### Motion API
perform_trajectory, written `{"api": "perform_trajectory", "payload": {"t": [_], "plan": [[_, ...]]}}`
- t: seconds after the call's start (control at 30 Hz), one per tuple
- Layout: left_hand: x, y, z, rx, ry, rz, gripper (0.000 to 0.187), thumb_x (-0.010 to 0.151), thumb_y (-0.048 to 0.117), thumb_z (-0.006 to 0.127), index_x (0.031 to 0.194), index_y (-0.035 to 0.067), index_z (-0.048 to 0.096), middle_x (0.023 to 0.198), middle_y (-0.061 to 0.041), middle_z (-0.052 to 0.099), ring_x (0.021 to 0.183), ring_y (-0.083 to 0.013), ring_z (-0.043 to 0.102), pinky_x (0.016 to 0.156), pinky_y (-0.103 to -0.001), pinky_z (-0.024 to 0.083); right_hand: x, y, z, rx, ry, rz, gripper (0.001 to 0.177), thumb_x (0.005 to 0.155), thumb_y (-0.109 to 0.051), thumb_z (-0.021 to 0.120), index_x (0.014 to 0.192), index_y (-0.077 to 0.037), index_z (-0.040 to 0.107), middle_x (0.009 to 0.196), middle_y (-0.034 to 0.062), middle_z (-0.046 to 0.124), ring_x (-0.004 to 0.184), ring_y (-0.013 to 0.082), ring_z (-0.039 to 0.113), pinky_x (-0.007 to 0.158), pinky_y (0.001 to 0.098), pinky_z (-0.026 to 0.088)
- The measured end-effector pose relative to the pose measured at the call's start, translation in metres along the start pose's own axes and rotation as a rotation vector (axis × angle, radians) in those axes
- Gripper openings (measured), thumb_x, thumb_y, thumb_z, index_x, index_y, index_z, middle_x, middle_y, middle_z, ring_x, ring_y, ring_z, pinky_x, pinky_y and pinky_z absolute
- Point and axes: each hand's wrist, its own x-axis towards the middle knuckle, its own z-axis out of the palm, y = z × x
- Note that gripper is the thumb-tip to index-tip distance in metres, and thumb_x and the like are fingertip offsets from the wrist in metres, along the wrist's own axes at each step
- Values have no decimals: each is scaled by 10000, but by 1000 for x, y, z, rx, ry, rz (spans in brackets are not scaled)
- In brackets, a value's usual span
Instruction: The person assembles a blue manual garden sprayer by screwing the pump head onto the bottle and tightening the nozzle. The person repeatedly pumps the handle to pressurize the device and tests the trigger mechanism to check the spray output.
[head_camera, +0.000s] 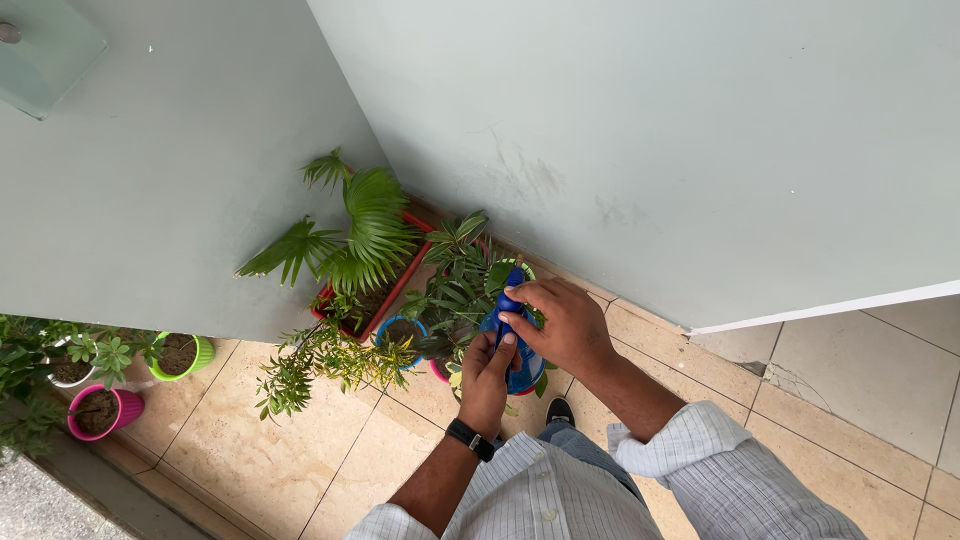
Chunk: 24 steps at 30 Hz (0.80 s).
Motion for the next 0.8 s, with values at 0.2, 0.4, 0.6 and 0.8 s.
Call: {"api": "perform_trajectory", "payload": {"t": [0.2, 0.4, 0.6, 0.8], "plan": [[-4, 7, -4, 10, -7, 12, 174, 1013, 243, 625, 975, 75, 595, 782, 1, 595, 732, -100, 520, 677, -267, 429, 13, -12, -7, 8, -19, -38, 257, 832, -228, 832, 1030, -100, 728, 975, 62, 758, 906, 235, 738, 771, 358, 593], [-2, 7, -10, 10, 12, 42, 172, 1014, 242, 625, 971, 78, 590, 788, 3, 591, 741, -99, 519, 697, -269, 432, 38, -40, -29, 88, 144, -188, 285, 857, -155, 828, 1112, -92, 719, 1055, 61, 754, 962, 231, 733, 811, 340, 595], [-2, 0, -20, 32, 34, 50, 182, 1021, 243, 619, 950, 80, 585, 778, 2, 581, 731, -99, 509, 704, -267, 430, 55, -59, -47, 114, 232, -208, 320, 860, -145, 847, 1150, -75, 730, 1082, 61, 750, 978, 220, 726, 826, 334, 587], [-7, -3, -24, 21, 69, 39, 182, 1019, 235, 617, 942, 74, 585, 773, -4, 578, 729, -102, 513, 711, -267, 439, 45, -56, -28, 107, 219, -196, 292, 866, -172, 844, 1122, -79, 737, 1091, 43, 753, 979, 203, 726, 833, 330, 584]]}}
